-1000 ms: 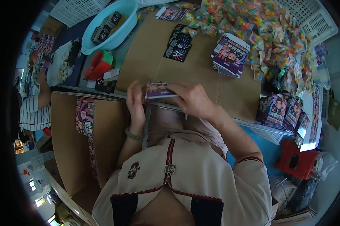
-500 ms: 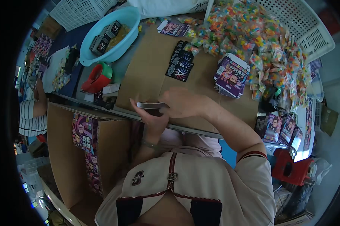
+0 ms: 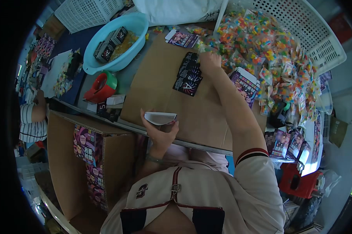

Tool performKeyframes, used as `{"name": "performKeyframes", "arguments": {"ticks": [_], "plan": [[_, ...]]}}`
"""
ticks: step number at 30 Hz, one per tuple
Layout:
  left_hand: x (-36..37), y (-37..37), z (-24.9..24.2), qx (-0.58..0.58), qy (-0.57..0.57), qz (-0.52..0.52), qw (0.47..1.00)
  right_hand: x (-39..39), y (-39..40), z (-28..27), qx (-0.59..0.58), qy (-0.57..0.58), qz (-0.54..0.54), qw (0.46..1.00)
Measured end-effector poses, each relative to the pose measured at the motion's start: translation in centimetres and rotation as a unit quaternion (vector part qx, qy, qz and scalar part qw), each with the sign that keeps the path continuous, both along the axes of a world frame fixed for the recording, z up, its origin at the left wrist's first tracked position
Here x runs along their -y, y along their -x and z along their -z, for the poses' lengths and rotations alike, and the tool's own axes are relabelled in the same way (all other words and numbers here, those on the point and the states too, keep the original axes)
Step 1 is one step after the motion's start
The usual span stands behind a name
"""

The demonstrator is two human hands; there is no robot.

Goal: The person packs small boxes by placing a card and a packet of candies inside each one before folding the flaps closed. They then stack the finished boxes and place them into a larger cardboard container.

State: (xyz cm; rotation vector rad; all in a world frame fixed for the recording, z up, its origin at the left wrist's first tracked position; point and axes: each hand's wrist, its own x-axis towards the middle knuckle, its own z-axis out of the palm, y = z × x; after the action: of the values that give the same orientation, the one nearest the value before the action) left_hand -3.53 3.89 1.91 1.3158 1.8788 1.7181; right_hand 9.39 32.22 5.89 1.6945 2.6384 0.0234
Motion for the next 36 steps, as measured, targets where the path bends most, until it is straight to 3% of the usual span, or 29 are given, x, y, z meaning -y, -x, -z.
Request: {"name": "performKeyframes", "arguments": {"ticks": [2,4,6,9,12,14,16,23,27,36], "plan": [[0.1,0.2,0.0,0.015,0.011,0.005,1.000,0.7,0.2,-1.0,-0.010,0.019,0.033,0.999],[0.0,0.1,0.1,0.003,0.011,0.004,1.000,3.4,0.5,-2.7,-0.076,-0.040,0.007,0.996],[0.0,0.1,-0.1,0.014,0.017,0.013,1.000,6.7,1.2,-1.9,-0.058,-0.071,-0.077,0.993],[0.0,0.1,0.0,0.026,0.018,0.022,0.999,11.1,1.9,0.7,0.001,-0.025,-0.130,0.991],[0.0,0.0,0.1,0.043,0.007,0.026,0.999,11.2,1.5,0.6,0.002,0.008,-0.118,0.993],[0.1,0.0,0.2,0.057,0.001,0.027,0.998,9.1,1.1,-1.3,-0.177,0.100,-0.028,0.979],[0.1,0.1,0.5,0.000,-0.002,0.027,1.000,7.1,0.9,0.0,-0.169,0.069,0.015,0.983],[0.1,0.2,0.8,-0.006,-0.010,0.029,1.000,5.4,1.2,2.5,-0.220,0.042,0.113,0.968],[0.3,0.1,0.7,0.004,-0.001,0.035,0.999,4.8,0.7,2.0,-0.187,0.093,0.108,0.972],[0.1,0.1,0.6,-0.016,-0.014,0.035,0.999,5.0,0.2,2.0,-0.233,0.035,0.103,0.966]]}}
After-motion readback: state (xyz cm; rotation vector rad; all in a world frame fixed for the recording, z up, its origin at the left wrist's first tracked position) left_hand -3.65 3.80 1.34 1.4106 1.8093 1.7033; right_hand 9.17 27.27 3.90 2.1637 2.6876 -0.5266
